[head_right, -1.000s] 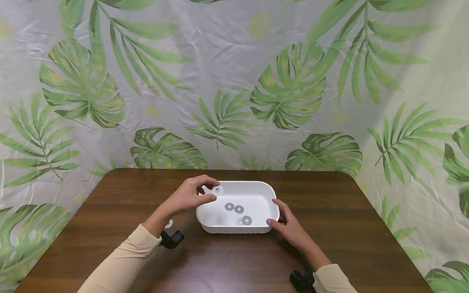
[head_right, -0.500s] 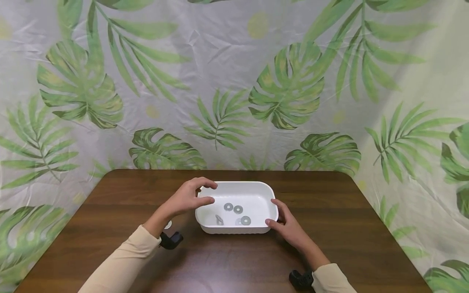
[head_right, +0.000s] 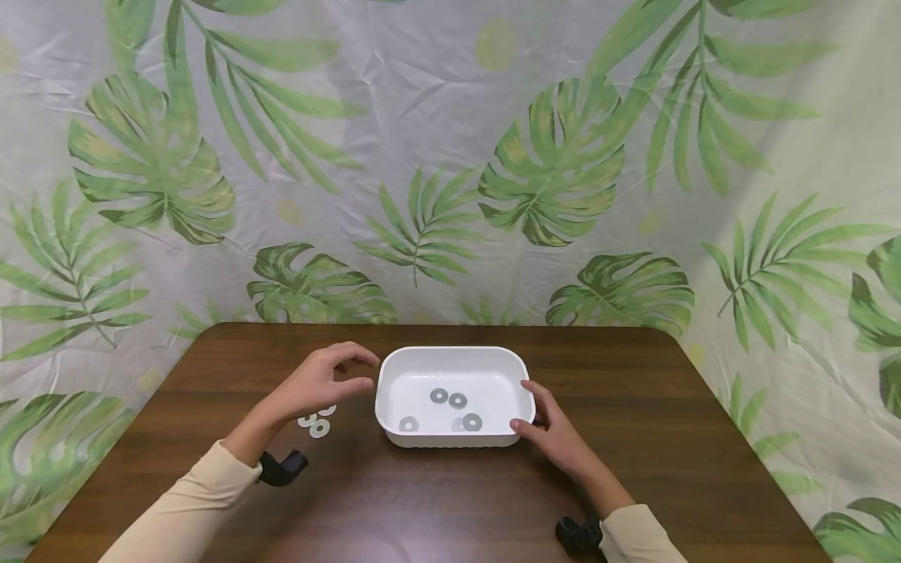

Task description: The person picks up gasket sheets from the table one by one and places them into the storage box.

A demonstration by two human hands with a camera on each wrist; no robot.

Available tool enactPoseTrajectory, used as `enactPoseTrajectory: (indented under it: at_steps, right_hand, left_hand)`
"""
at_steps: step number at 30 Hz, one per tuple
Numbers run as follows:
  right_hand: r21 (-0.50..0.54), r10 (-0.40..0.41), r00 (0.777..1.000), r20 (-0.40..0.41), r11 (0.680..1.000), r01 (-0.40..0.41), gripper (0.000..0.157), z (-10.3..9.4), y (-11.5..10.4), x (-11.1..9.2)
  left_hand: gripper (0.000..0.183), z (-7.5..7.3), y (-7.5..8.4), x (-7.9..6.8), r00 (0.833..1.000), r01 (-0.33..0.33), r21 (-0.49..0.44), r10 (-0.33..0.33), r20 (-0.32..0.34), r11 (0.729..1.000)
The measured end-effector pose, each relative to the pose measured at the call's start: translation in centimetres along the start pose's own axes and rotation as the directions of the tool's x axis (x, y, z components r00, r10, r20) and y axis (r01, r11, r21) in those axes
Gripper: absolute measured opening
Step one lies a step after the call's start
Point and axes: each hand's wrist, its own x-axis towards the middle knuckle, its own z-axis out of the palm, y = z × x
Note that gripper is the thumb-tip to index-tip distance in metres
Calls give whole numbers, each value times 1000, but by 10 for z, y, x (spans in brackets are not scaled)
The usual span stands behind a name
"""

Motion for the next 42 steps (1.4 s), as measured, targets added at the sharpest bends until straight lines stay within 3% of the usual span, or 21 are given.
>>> enactPoseTrajectory:
  at_steps: [7, 14, 22, 33, 42]
  right_hand:
    - [8, 9, 1000, -13, 1000, -9, 68, -1, 0, -1]
    - [-11, 15, 1000, -11, 1000, -15, 68, 0, 2, -1]
    - [-18, 13, 1000, -7, 1000, -13, 69, 0, 0, 0]
    - [-19, 15, 1000, -5, 1000, -15, 68, 1, 0, 0]
    - [-17, 20, 1000, -5, 1000, -20, 68, 1, -2, 0]
  left_hand:
    - [24, -22, -17, -24, 996, 79, 4, -79, -31, 997]
    - [24, -28, -48, -46, 985, 170, 26, -169, -37, 985]
    - [25, -30, -78, -58, 948, 314, -23, -315, -46, 949]
    - [22, -25, -96, -60, 943, 322, 34, -317, -98, 946]
    - [21, -16, -111, -61, 938, 346, 33, -346, -26, 938]
